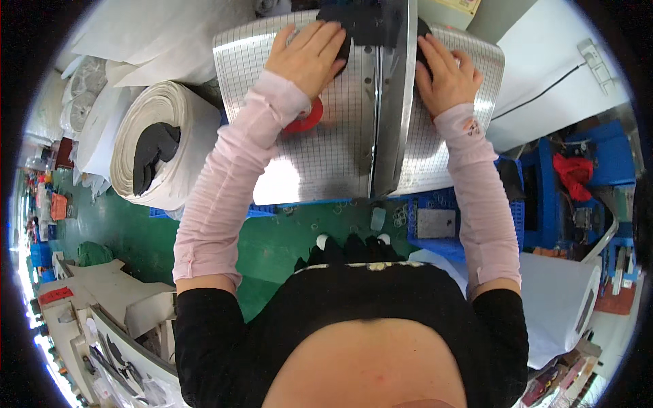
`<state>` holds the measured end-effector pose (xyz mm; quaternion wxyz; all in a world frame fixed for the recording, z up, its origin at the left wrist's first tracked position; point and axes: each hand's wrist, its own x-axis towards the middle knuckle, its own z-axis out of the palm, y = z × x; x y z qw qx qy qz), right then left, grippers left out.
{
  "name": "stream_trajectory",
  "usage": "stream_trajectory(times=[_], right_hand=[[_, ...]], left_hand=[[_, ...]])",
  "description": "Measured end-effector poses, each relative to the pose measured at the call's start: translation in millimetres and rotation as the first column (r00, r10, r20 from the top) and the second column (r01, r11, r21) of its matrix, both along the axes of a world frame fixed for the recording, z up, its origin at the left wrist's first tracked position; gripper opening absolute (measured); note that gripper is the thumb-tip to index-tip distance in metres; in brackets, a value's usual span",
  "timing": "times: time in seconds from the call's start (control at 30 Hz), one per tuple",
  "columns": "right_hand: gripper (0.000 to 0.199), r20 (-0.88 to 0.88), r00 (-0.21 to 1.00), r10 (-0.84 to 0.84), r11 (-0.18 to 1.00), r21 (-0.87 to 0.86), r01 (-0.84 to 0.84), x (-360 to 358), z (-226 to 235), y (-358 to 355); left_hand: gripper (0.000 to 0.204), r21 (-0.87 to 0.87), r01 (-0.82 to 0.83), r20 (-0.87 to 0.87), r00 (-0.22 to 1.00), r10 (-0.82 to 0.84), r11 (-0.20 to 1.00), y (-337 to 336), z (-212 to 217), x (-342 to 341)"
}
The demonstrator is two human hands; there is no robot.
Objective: Operating a dual-head pneumatic heat press to bond or shape shoe upper components.
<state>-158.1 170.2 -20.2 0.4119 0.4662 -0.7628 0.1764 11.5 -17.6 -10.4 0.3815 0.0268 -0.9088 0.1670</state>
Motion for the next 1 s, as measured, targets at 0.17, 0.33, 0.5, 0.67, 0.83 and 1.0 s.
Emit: stream_trajectory(times=[0.17, 0.33, 0.5, 0.67, 0.83, 1.0], right_hand=[[0.043, 0.199, 0.966, -0.167, 0.983, 0.107, 0.148, 4.5, 15.5, -3.5], [0.045, 0.131, 0.978, -0.165, 0.983, 0.106, 0.152, -9.0, 17.5, -4.1], [0.044, 0.084, 0.984, -0.159, 0.973, 0.182, 0.141, -11.6, 23.9, 6.5], [0.037, -0.109, 0.993, -0.043, 0.998, 0.041, 0.048, -35.0, -4.0, 4.5], [0.036, -0.041, 0.999, 0.005, 0.999, 0.036, -0.004, -21.6, 7.9, 8.8], [0.036, 0.027, 0.999, 0.03, 0.999, 0.02, -0.031, -23.9, 7.3, 6.4]], left_hand=[[0.046, 0.071, -0.108, 0.15, 0.984, 0.096, 0.992, -2.2, 7.0, -29.5], [0.044, -0.061, 0.001, -0.003, 1.0, -0.001, 0.998, -8.6, 18.7, -27.5], [0.047, 0.006, -0.013, 0.029, 1.0, 0.013, 1.0, -2.0, 17.6, -30.8], [0.034, 0.045, 0.045, -0.032, 0.999, -0.043, 0.998, -1.4, 7.0, -19.8], [0.038, 0.036, -0.026, 0.018, 1.0, 0.026, 0.999, 2.1, 6.5, -21.1], [0.039, 0.077, -0.044, 0.027, 0.999, 0.042, 0.996, 5.2, 8.0, -20.0]])
